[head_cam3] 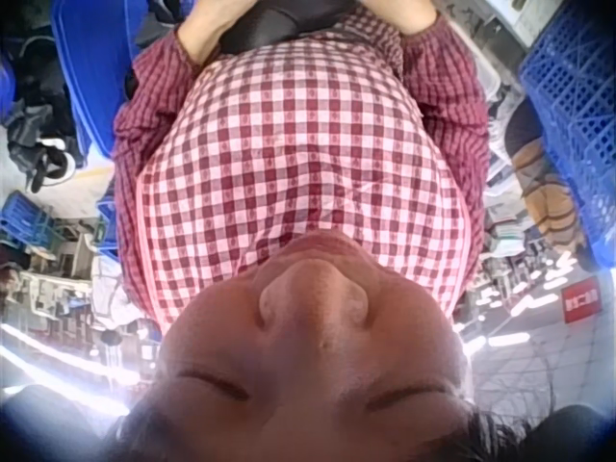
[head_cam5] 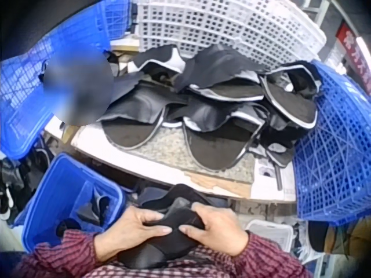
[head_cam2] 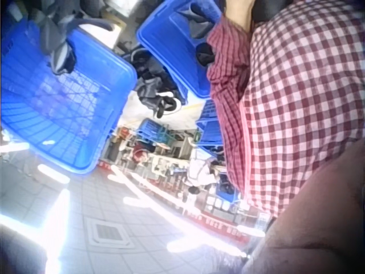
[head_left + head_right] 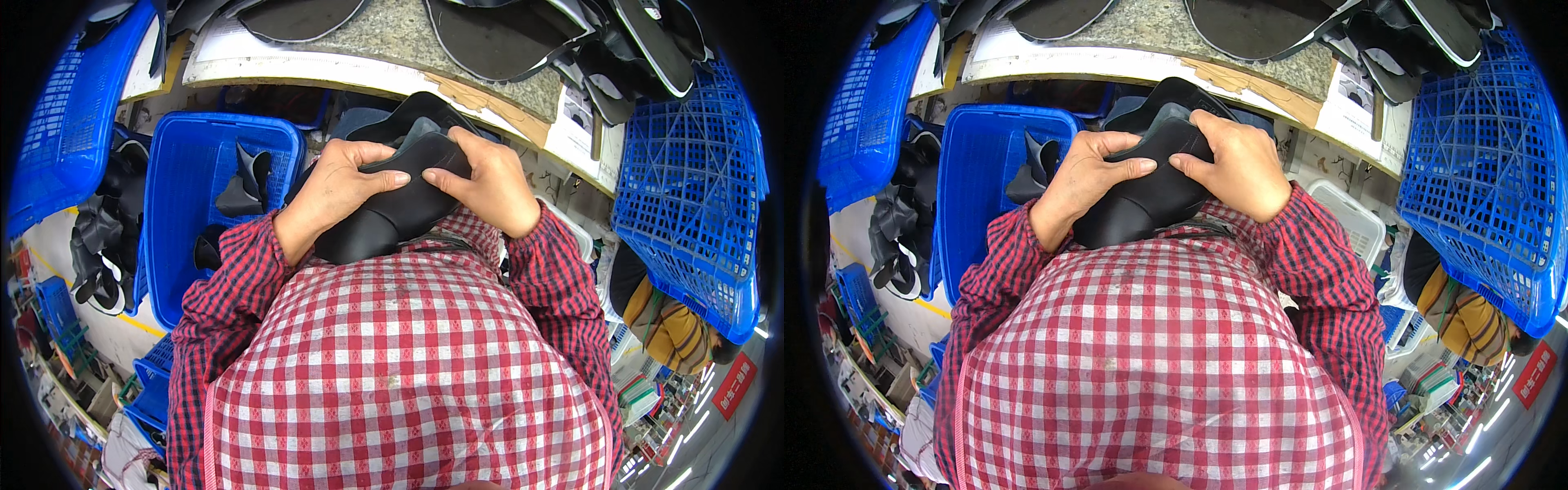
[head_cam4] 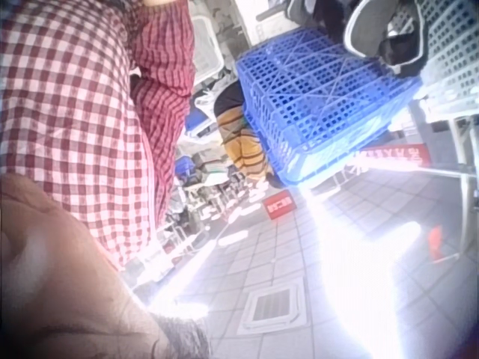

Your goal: The person repeatedly picks up black slipper uppers and white insoles, aligns them, and presses the edges together by hand. They turn each slipper over to check the bond and place finished units into a blue basket. The process is repeated for multiple pairs.

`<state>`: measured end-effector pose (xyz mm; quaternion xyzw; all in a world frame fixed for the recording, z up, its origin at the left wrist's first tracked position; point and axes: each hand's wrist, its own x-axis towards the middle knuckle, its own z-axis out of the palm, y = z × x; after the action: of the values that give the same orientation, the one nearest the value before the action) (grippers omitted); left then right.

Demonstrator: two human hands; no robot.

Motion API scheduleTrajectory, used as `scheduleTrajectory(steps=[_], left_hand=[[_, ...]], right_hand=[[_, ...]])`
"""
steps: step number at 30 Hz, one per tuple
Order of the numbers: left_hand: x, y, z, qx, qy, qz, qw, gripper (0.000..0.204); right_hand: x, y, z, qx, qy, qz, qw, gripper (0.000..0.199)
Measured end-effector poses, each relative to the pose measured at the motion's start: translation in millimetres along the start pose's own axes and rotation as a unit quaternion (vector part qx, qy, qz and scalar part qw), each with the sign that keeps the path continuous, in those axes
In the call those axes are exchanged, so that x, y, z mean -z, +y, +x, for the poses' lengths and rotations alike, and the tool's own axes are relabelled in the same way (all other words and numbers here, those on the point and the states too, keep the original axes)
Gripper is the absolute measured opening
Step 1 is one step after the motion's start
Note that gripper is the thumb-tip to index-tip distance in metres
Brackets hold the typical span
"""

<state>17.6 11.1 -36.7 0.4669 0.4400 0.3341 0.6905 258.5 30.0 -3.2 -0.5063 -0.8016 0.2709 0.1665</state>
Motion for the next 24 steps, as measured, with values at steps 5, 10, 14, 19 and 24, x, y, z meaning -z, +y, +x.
scheduleTrajectory(steps=[5, 10, 14, 19, 24], left_hand=[[3, -2, 2, -0.037, -0.009, 0.067, 0.997, 0.025], [15, 11, 14, -0.013, -0.055, 0.009, 0.998, 0.023], [18, 23, 28, -0.021, -0.046, 0.044, 0.998, 0.024], [6, 30, 35, -0.034, -0.029, 0.085, 0.995, 0.021], [0, 37, 37, -0.08, -0.027, 0.143, 0.986, 0.02]], right_hand=[[0, 12, 0, -0.098, -0.001, 0.261, 0.96, 0.032], [0, 19, -2, -0.063, 0.012, 0.295, 0.953, 0.025], [1, 20, -2, -0.058, 0.016, 0.282, 0.957, 0.026], [5, 19, -2, -0.063, 0.033, 0.259, 0.963, 0.026], [12, 20, -1, -0.074, 0.04, 0.275, 0.958, 0.037]])
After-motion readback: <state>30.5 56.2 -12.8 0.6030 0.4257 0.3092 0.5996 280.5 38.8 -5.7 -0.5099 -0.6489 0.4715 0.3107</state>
